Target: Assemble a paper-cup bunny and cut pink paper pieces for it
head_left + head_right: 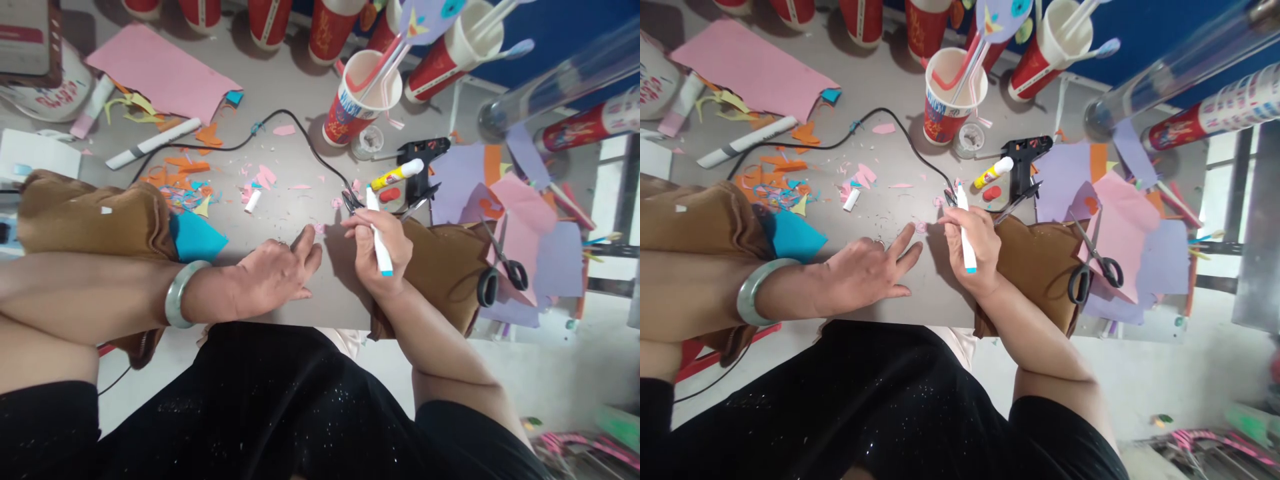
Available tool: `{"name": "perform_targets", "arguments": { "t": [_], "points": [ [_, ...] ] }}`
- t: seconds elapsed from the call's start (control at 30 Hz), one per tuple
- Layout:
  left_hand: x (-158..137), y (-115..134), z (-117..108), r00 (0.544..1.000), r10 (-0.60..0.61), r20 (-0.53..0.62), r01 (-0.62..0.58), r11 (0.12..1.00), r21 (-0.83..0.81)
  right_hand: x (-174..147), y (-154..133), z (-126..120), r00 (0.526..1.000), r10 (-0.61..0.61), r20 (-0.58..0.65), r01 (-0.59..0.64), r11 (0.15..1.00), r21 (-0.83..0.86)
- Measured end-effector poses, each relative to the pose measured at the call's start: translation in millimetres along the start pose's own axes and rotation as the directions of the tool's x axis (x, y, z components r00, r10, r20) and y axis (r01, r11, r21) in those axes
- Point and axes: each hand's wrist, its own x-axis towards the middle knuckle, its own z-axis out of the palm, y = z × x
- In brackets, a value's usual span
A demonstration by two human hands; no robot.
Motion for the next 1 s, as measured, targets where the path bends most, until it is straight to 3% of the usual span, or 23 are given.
{"name": "perform_targets", "arguments": {
  "t": [0.1,0.2,0.37,0.47,0.8,0.9,1.0],
  "points": [
    [-3.1,-3.6,-3.0,0.999,-0.01,-0.053,0.013,0.999,0.048,3.8,2.7,-0.2,0.992,-0.085,0.096,0.1,0.981,-0.168],
    [-4.6,-4.0,-7.2,0.995,-0.004,-0.096,0.011,0.998,0.062,4.2,7.4,0.5,0.984,-0.093,0.15,0.129,0.959,-0.254],
    [1.6,-3.6,-4.9,1.0,0.01,-0.028,-0.01,1.0,0.029,1.5,12.1,2.8,0.973,-0.057,0.225,0.12,0.953,-0.277],
    [4.2,-5.8,0.7,0.997,0.031,-0.069,-0.028,0.999,0.038,2.0,10.5,2.2,0.964,-0.059,0.258,0.127,0.959,-0.254],
    [0.2,-9.2,0.3,0.993,-0.115,-0.035,0.116,0.993,0.032,2.3,-1.8,-1.5,0.987,-0.044,0.155,0.054,0.997,-0.058],
    [0.6,-7.7,-4.8,0.991,-0.088,-0.101,0.097,0.991,0.09,2.6,0.2,-1.5,0.992,-0.055,0.114,0.067,0.992,-0.108],
    [1.9,-4.8,-7.2,0.997,-0.027,-0.075,0.031,0.999,0.045,3.9,2.5,-2.3,0.989,-0.084,0.121,0.104,0.98,-0.167]
  ]
}}
